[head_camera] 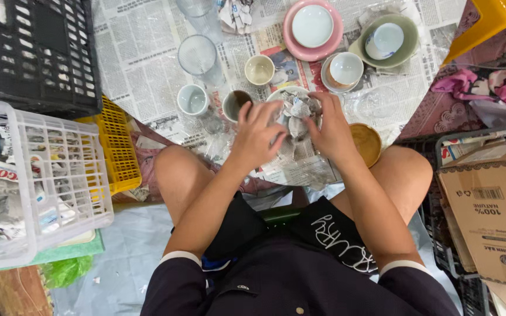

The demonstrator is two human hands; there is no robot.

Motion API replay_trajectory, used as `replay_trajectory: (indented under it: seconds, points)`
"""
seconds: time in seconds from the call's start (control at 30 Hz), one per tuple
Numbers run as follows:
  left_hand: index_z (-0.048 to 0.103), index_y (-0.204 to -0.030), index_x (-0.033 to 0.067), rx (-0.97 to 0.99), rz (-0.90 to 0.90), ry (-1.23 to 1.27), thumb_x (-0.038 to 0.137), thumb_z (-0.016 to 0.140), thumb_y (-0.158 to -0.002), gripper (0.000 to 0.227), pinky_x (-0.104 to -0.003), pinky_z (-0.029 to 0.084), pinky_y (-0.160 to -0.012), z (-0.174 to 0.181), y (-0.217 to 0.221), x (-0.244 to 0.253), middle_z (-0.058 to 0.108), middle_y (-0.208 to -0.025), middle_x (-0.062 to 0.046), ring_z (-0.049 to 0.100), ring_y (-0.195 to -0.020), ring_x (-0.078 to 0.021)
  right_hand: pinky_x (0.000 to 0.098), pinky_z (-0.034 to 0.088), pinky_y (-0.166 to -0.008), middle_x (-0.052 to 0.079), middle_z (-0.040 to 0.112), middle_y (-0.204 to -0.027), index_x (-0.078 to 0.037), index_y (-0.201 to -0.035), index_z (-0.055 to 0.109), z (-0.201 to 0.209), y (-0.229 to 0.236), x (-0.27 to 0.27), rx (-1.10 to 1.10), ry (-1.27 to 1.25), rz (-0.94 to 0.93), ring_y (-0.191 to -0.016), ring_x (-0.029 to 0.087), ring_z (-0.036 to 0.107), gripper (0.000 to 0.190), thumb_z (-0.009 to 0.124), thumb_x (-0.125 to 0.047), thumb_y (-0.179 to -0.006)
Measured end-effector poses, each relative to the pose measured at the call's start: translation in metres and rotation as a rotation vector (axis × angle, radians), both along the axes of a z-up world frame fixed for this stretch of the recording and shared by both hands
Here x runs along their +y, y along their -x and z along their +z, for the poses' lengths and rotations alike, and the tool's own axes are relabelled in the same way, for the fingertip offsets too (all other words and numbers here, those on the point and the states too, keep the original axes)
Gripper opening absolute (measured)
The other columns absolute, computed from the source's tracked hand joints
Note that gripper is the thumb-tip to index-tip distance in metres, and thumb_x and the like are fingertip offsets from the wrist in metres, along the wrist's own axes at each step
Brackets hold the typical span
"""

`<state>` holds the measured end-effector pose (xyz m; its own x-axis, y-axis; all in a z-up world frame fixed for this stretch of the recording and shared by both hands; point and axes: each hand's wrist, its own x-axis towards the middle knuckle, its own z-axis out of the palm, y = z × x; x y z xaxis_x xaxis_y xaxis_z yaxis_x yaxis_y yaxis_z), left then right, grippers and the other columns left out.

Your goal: The person sits cross-legged and wraps small ceramic dishes and cups individually in newspaper. They fold the paper around each item and place the wrapped bundle into a nearby white plastic basket.

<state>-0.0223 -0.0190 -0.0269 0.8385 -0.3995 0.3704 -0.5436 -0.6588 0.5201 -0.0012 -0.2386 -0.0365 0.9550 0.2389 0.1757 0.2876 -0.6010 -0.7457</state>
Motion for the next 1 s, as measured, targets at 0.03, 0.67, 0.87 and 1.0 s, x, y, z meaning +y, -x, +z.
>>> replay_trajectory:
  seconds: [0.03, 0.67, 0.87, 1.0]
  points:
    - [0.075, -0.092, 0.0110, 0.019, 0.035, -0.019, 0.016, 0.083, -0.078, 0.017, -0.058, 0.028, -0.115, -0.003, 0.000, 0.002, 0.054, -0.142, -0.011, 0.048, -0.134, -0.0307, 0.0399, 0.053, -0.093, 0.019, 0.054, -0.135, -0.004, -0.143, 0.047, -0.002, 0.002, 0.000, 0.044, -0.041, -0.021, -0.112, 0.033, 0.061, 0.059, 0.076, -0.002, -0.091]
    - [0.079, -0.103, 0.0221, -0.284, 0.027, -0.014, 0.016, 0.080, -0.085, 0.018, -0.048, 0.036, -0.116, 0.001, -0.003, 0.011, 0.060, -0.141, -0.001, 0.053, -0.132, -0.0231, 0.0224, 0.051, -0.080, 0.008, 0.069, -0.116, -0.004, -0.146, 0.048, -0.018, 0.005, -0.005, 0.302, -0.669, -0.033, -0.095, 0.006, 0.062, 0.046, 0.064, 0.001, -0.102]
    - [0.080, -0.100, 0.0276, -0.408, 0.041, -0.057, 0.020, 0.076, -0.086, 0.016, -0.048, 0.035, -0.116, 0.010, 0.000, 0.018, 0.060, -0.142, 0.003, 0.052, -0.131, -0.0219, 0.0200, 0.051, -0.074, 0.002, 0.070, -0.099, -0.001, -0.131, 0.063, 0.012, 0.008, -0.006, 0.259, -0.664, -0.143, -0.085, 0.004, 0.063, 0.037, 0.074, 0.001, -0.096]
    - [0.080, -0.102, 0.0279, -0.442, 0.034, -0.046, 0.019, 0.076, -0.089, 0.016, -0.046, 0.037, -0.116, 0.009, -0.001, 0.016, 0.057, -0.145, 0.003, 0.051, -0.131, -0.0225, 0.0195, 0.055, -0.079, 0.003, 0.074, -0.104, 0.002, -0.130, 0.063, 0.011, 0.006, -0.013, 0.258, -0.713, -0.137, -0.091, 0.005, 0.068, 0.035, 0.074, -0.001, -0.097]
